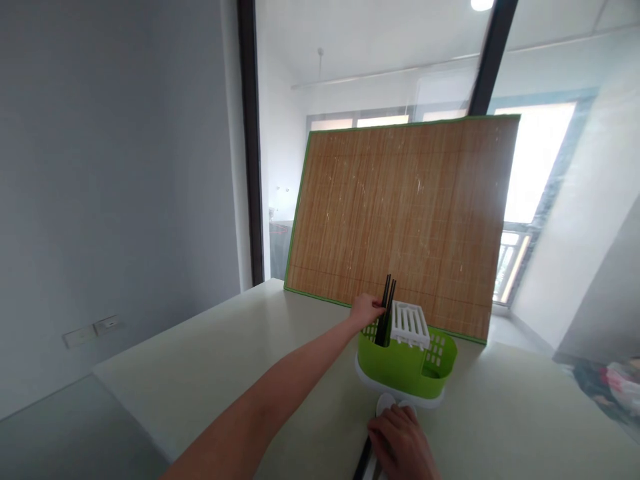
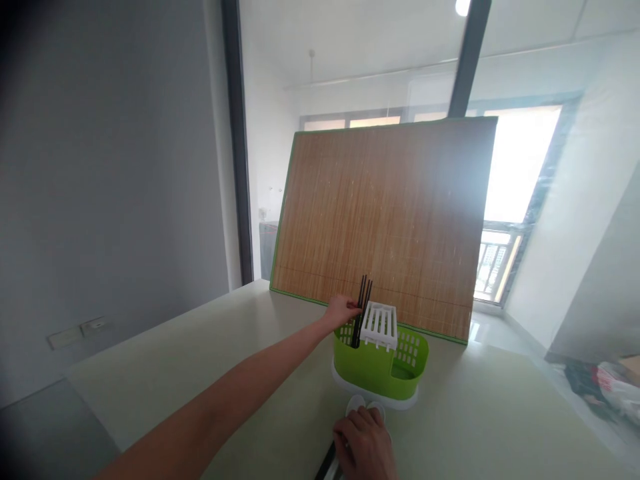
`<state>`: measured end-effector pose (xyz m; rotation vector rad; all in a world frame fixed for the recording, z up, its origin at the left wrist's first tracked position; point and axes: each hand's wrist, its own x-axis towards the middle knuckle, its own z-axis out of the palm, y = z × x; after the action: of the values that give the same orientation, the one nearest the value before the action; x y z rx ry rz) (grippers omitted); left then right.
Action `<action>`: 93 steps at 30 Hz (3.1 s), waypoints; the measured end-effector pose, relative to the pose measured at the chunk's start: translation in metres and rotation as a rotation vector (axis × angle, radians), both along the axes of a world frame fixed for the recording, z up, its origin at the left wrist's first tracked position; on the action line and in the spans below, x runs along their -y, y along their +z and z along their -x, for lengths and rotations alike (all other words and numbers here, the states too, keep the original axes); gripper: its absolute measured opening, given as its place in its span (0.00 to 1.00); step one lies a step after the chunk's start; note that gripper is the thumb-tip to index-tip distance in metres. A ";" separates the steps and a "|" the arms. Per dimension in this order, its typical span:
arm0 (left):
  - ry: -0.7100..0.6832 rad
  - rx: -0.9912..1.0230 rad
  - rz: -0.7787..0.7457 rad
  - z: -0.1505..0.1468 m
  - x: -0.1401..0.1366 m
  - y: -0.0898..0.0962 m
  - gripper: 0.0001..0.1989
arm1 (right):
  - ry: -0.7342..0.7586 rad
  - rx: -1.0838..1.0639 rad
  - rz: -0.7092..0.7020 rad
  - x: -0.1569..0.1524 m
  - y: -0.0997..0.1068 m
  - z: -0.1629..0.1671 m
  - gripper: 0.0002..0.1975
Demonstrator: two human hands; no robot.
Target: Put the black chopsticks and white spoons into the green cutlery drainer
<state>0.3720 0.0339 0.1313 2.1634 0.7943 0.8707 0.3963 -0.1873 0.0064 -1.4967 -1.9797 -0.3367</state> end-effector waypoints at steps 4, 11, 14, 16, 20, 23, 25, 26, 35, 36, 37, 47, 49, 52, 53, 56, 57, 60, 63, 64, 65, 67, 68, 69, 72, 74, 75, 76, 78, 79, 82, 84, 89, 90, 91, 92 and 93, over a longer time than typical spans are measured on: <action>-0.038 -0.025 0.041 -0.005 -0.001 -0.007 0.10 | 0.007 0.023 0.014 0.000 0.000 0.002 0.05; -0.061 -0.024 -0.016 0.002 0.006 -0.001 0.15 | 0.001 0.032 0.035 0.000 -0.001 0.001 0.06; -0.001 0.022 -0.093 0.018 0.016 0.004 0.19 | 0.005 0.019 0.014 0.001 0.000 0.000 0.06; 0.051 0.074 -0.142 0.034 0.027 0.004 0.19 | 0.006 0.012 0.004 0.001 0.000 -0.001 0.06; 0.066 0.155 -0.186 0.075 0.063 -0.017 0.13 | 0.005 0.016 0.010 0.001 -0.001 -0.002 0.05; -0.028 0.025 -0.124 0.109 0.095 -0.047 0.09 | 0.003 0.025 0.032 0.001 -0.003 -0.003 0.05; -0.076 -0.136 -0.080 0.129 0.116 -0.068 0.09 | 0.006 0.024 0.035 0.001 -0.004 -0.004 0.05; -0.094 -0.223 -0.065 0.138 0.125 -0.077 0.09 | 0.008 0.023 0.031 0.001 -0.005 -0.004 0.05; -0.241 -0.669 -0.081 0.166 0.153 -0.102 0.15 | 0.024 0.070 0.040 0.001 -0.011 -0.009 0.04; -0.233 -0.660 -0.073 0.167 0.152 -0.101 0.16 | 0.024 0.076 0.048 0.001 -0.011 -0.009 0.04; -0.224 -0.651 -0.068 0.168 0.152 -0.101 0.16 | 0.022 0.080 0.056 0.001 -0.011 -0.009 0.04; -0.239 -0.736 -0.120 0.187 0.157 -0.092 0.18 | -0.021 0.097 0.144 0.003 -0.009 -0.003 0.05; -0.141 -0.776 -0.139 0.188 0.158 -0.090 0.16 | -0.022 0.093 0.163 0.004 -0.009 -0.005 0.05; 0.073 -0.871 -0.196 0.186 0.151 -0.088 0.16 | -0.044 0.082 0.191 0.004 -0.009 -0.006 0.06; 0.120 -0.897 -0.212 0.186 0.148 -0.088 0.17 | -0.053 0.080 0.201 0.004 -0.009 -0.006 0.06; 0.175 -0.912 -0.229 0.186 0.136 -0.087 0.19 | -0.058 0.082 0.227 0.004 -0.008 -0.006 0.06; 0.184 -0.901 -0.232 0.187 0.133 -0.087 0.19 | -0.052 0.085 0.234 0.004 -0.008 -0.006 0.06; 0.192 -0.857 -0.229 0.188 0.127 -0.088 0.18 | -0.047 0.091 0.242 0.004 -0.008 -0.006 0.06; 0.157 -0.795 -0.218 0.189 0.124 -0.087 0.16 | -0.050 0.091 0.237 0.004 -0.008 -0.007 0.06; 0.140 -0.757 -0.210 0.188 0.123 -0.085 0.16 | -0.050 0.092 0.237 0.004 -0.008 -0.007 0.05; 0.122 -0.705 -0.200 0.188 0.121 -0.083 0.14 | -0.048 0.093 0.237 0.004 -0.008 -0.007 0.05; 0.093 -0.576 -0.168 0.188 0.118 -0.076 0.11 | -0.049 0.096 0.237 0.004 -0.008 -0.007 0.05; 0.082 -0.508 -0.148 0.188 0.116 -0.071 0.10 | -0.051 0.099 0.237 0.004 -0.008 -0.007 0.05; 0.070 -0.441 -0.125 0.187 0.115 -0.068 0.08 | -0.052 0.103 0.237 0.004 -0.007 -0.007 0.05; 0.011 -0.255 -0.008 0.186 0.113 -0.061 0.07 | -0.043 0.107 0.244 0.004 -0.005 -0.006 0.05; -0.053 -0.152 0.110 0.184 0.115 -0.062 0.07 | -0.025 0.090 0.243 0.003 -0.004 -0.005 0.03; -0.082 -0.112 0.180 0.183 0.117 -0.064 0.07 | -0.011 0.075 0.237 0.004 -0.003 -0.004 0.02; -0.110 -0.080 0.250 0.183 0.119 -0.067 0.07 | 0.005 0.055 0.224 0.004 -0.002 -0.003 0.03; -0.160 -0.025 0.368 0.180 0.124 -0.073 0.08 | 0.049 0.010 0.191 0.005 -0.001 -0.001 0.09; -0.185 -0.004 0.413 0.179 0.127 -0.074 0.08 | 0.073 -0.015 0.174 0.005 -0.001 0.000 0.12; -0.235 0.074 0.480 0.171 0.134 -0.074 0.07 | 0.168 -0.080 0.136 0.006 0.000 0.005 0.20; -0.226 0.145 0.465 0.164 0.141 -0.069 0.06 | 0.223 -0.106 0.123 0.005 0.000 0.008 0.23; -0.186 0.183 0.284 0.151 0.160 -0.052 0.04 | 0.158 -0.088 0.151 0.001 -0.008 0.015 0.10; -0.185 0.169 0.244 0.149 0.163 -0.050 0.03 | 0.137 -0.088 0.156 0.001 -0.009 0.016 0.07; -0.185 0.154 0.209 0.148 0.167 -0.048 0.03 | 0.128 -0.104 0.166 0.001 -0.010 0.017 0.05; -0.184 0.140 0.183 0.148 0.169 -0.046 0.04 | 0.133 -0.138 0.183 0.002 -0.010 0.017 0.03; -0.183 0.128 0.165 0.147 0.171 -0.045 0.04 | 0.150 -0.186 0.205 0.002 -0.009 0.018 0.03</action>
<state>0.2249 -0.1375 0.0862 1.9785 0.5735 0.8107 0.3782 -0.1897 -0.0028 -1.4335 -2.0072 0.0691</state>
